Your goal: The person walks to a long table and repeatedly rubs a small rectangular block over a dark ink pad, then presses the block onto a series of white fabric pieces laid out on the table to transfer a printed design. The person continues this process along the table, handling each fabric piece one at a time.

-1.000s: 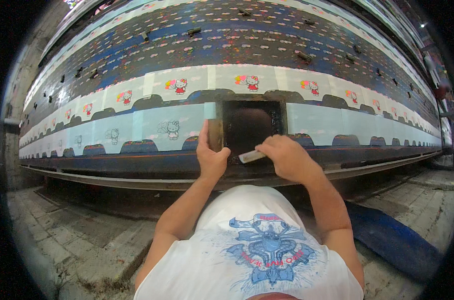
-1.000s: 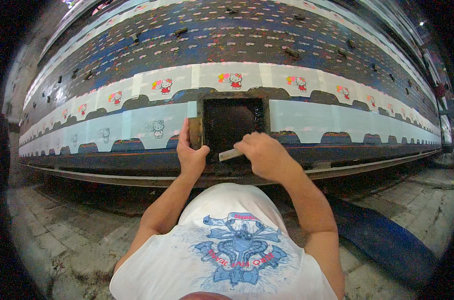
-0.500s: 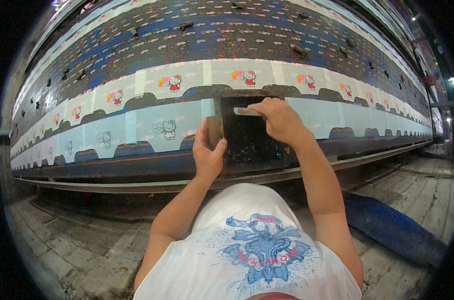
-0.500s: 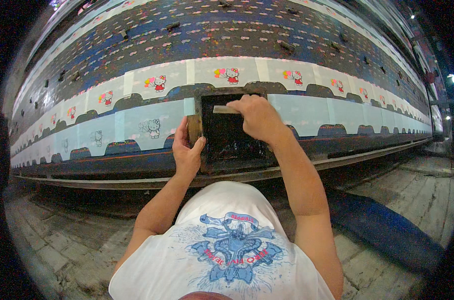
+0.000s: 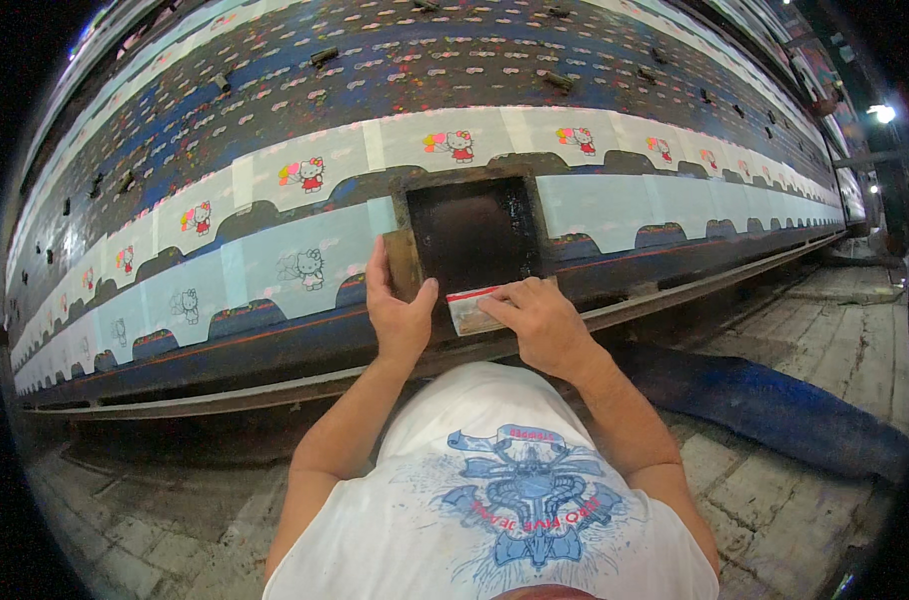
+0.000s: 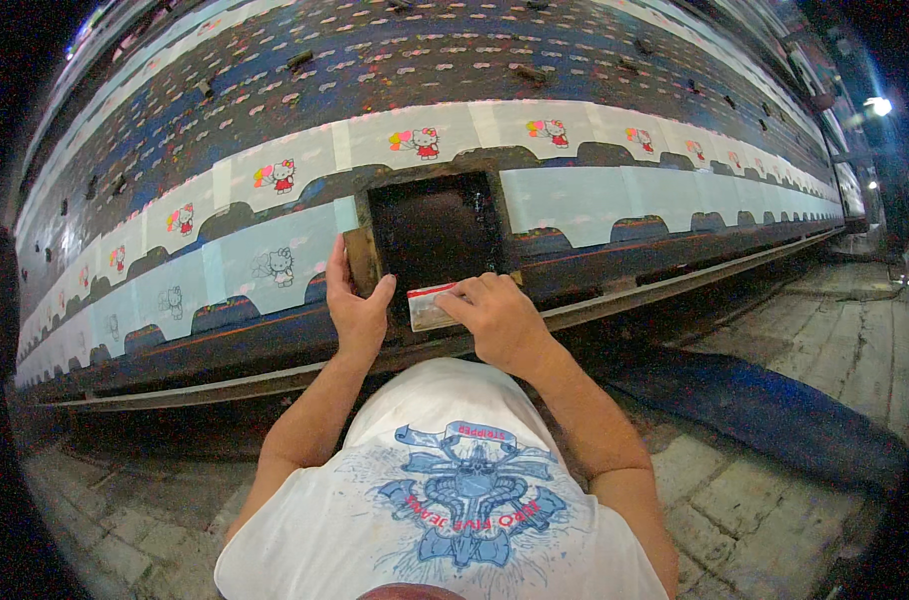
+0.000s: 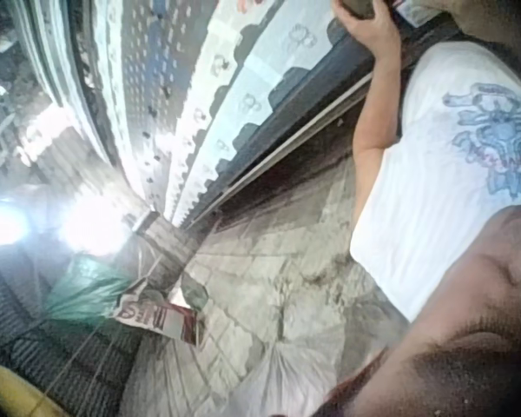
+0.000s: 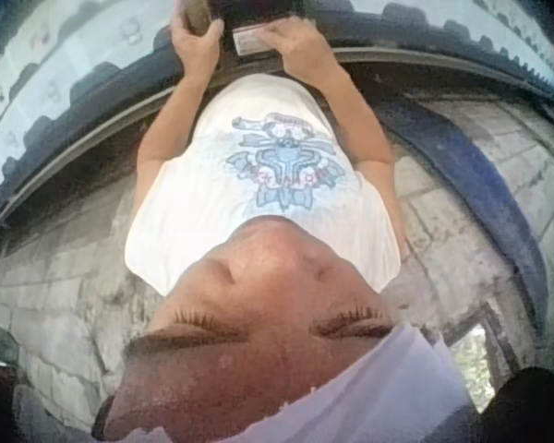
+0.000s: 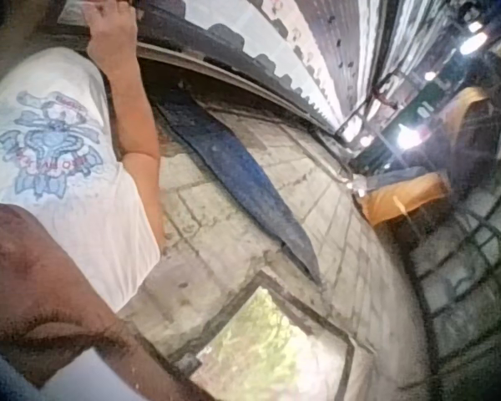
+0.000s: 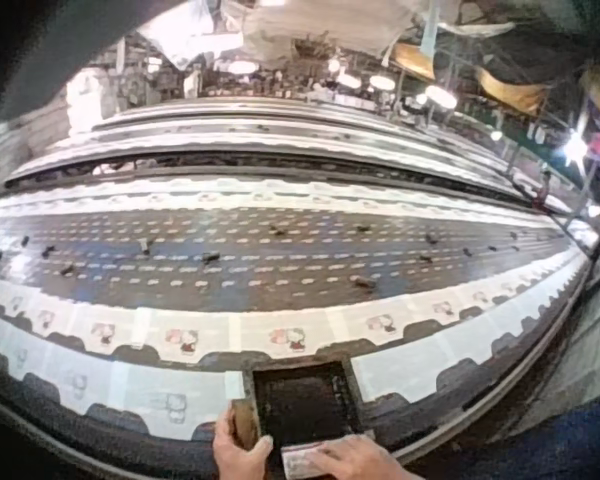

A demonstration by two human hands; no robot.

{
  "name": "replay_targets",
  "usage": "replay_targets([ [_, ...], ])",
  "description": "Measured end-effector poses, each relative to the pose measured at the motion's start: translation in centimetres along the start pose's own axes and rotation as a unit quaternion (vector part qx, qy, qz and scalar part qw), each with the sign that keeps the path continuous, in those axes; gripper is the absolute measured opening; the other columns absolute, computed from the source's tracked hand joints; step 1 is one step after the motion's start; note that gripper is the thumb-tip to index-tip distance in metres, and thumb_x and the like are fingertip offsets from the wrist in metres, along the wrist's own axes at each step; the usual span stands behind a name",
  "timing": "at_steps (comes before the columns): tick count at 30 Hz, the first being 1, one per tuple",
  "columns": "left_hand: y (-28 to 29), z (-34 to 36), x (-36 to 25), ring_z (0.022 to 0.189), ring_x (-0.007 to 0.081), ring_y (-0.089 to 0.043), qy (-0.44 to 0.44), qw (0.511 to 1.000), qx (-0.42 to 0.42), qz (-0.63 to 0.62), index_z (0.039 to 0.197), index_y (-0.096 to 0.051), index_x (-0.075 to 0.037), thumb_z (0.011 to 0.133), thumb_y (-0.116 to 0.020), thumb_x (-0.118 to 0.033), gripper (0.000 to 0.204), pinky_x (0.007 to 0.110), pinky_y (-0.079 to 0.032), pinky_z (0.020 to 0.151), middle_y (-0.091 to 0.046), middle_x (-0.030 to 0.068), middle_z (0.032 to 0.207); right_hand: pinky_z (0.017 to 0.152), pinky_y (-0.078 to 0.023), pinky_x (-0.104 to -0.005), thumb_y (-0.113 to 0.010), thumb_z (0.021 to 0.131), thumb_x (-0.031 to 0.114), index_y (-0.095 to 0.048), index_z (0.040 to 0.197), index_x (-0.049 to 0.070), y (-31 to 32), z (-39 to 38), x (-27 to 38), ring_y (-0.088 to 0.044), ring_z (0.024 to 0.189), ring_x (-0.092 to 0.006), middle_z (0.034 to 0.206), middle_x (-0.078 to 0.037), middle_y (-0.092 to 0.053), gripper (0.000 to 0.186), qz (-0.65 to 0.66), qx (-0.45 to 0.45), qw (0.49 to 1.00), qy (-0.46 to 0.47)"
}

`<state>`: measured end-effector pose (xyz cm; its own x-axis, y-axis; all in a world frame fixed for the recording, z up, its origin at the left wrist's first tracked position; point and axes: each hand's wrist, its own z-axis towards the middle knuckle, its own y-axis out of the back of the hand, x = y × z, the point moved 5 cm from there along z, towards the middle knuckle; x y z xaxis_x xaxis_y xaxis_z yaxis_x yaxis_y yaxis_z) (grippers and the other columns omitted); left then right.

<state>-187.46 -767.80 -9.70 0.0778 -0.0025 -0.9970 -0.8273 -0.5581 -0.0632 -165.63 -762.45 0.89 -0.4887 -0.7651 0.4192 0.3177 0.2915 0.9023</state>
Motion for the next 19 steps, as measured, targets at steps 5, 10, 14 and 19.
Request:
replay_targets([
  [5,-0.4,0.2,-0.9,0.154,0.0322,-0.057,-0.037,0.996,-0.023,0.078,0.178,-0.037,0.004,0.083,-0.075,0.005,0.103,0.043,-0.043,0.132,-0.056,0.0227,0.168,0.102,-0.058,-0.0494,-0.078,0.087,-0.001,-0.082,0.129,0.008,-0.3,-1.3,-1.0,-0.073,0.115,-0.0357,0.127,-0.012,-0.077,0.043,0.034,-0.054,0.998,0.012],
  [10,-2.8,-0.9,-2.5,0.158,0.032,-0.054,-0.071,0.996,-0.041,0.036,0.178,-0.036,0.006,0.078,-0.068,0.01,0.105,0.043,-0.039,0.135,-0.053,0.0227,0.171,0.101,-0.059,-0.0507,-0.078,0.094,0.009,-0.083,0.13,0.01,0.9,-3.7,-3.1,-0.073,0.121,-0.0332,0.126,-0.009,-0.077,0.036,0.043,-0.112,0.993,0.023],
  [14,-8.3,-1.8,-1.8,0.162,0.0323,-0.051,-0.106,0.993,-0.049,0.018,0.178,-0.036,0.006,0.079,-0.068,0.01,0.104,0.044,-0.036,0.137,-0.052,0.0233,0.173,0.104,-0.058,-0.0509,-0.079,0.092,0.008,-0.083,0.131,0.009,2.8,-6.9,-7.0,-0.073,0.124,-0.0334,0.128,-0.01,-0.077,0.04,0.016,-0.129,0.992,0.006],
  [19,-17.0,-3.0,-0.7,0.171,0.0357,-0.039,-0.118,0.992,-0.027,0.045,0.181,-0.036,0.003,0.083,-0.069,0.005,0.103,0.045,-0.027,0.141,-0.046,0.0259,0.18,0.109,-0.057,-0.049,-0.081,0.087,0.004,-0.083,0.137,0.01,5.9,-11.8,-14.0,-0.073,0.127,-0.033,0.132,-0.011,-0.078,0.05,-0.006,-0.137,0.991,-0.001],
])
